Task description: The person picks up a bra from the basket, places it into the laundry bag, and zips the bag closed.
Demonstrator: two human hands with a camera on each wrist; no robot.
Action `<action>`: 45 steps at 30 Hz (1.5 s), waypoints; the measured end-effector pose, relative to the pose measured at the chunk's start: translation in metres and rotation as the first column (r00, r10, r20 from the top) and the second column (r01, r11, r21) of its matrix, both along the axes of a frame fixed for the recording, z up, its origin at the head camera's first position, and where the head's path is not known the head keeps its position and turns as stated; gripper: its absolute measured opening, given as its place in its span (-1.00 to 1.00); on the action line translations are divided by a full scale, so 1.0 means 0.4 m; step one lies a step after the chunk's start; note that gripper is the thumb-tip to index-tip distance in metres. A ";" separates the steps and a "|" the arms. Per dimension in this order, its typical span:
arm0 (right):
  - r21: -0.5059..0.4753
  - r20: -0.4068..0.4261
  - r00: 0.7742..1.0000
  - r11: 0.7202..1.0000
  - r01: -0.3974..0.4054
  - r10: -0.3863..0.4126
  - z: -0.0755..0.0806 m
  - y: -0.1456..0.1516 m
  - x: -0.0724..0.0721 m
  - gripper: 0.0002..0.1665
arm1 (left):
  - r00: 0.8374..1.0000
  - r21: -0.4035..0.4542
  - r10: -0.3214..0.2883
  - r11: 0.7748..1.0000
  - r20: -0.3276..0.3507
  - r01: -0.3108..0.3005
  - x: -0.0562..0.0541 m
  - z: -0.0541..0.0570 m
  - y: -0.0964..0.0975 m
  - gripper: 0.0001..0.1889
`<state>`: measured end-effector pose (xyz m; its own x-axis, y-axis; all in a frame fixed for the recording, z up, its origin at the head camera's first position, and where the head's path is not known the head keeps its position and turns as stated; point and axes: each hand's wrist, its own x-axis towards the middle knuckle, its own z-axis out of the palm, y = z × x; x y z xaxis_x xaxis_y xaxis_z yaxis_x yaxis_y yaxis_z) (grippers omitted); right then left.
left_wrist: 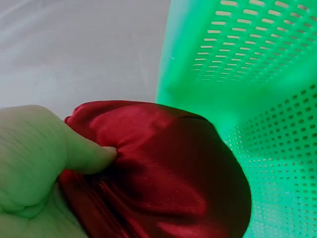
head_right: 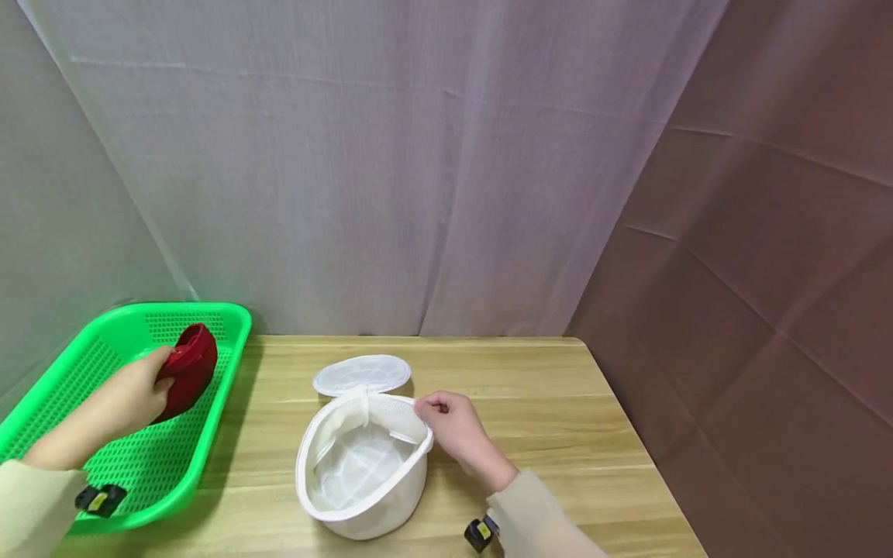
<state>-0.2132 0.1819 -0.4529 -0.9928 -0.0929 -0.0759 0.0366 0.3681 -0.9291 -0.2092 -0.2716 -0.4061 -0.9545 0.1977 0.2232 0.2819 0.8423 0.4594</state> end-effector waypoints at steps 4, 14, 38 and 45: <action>-0.026 0.008 1.000 0.999 0.018 -0.018 0.011 -0.011 0.002 -0.76 | 0.999 0.018 0.013 1.000 -0.038 -0.012 0.000 -0.001 0.008 -0.87; -0.076 0.024 0.999 0.996 0.042 -0.040 -0.014 -0.006 -0.009 -0.74 | 0.989 0.081 -0.020 0.996 -0.148 0.033 0.009 0.013 0.062 -0.84; -0.044 -0.003 1.000 0.999 0.026 -0.026 -0.016 -0.005 -0.009 -0.74 | 0.897 0.015 -0.250 0.962 -0.364 0.274 0.115 0.071 0.293 -0.69; -0.026 -0.016 1.000 1.000 0.015 -0.015 -0.014 -0.005 -0.008 -0.74 | 0.868 -0.003 -0.327 0.936 -0.373 0.352 0.143 0.073 0.345 -0.65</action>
<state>-0.2162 0.1800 -0.4586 -0.9952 -0.0795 -0.0576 0.0269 0.3434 -0.9388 -0.1520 -0.1335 -0.3768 -0.6812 0.4690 0.5622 0.7018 0.6371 0.3188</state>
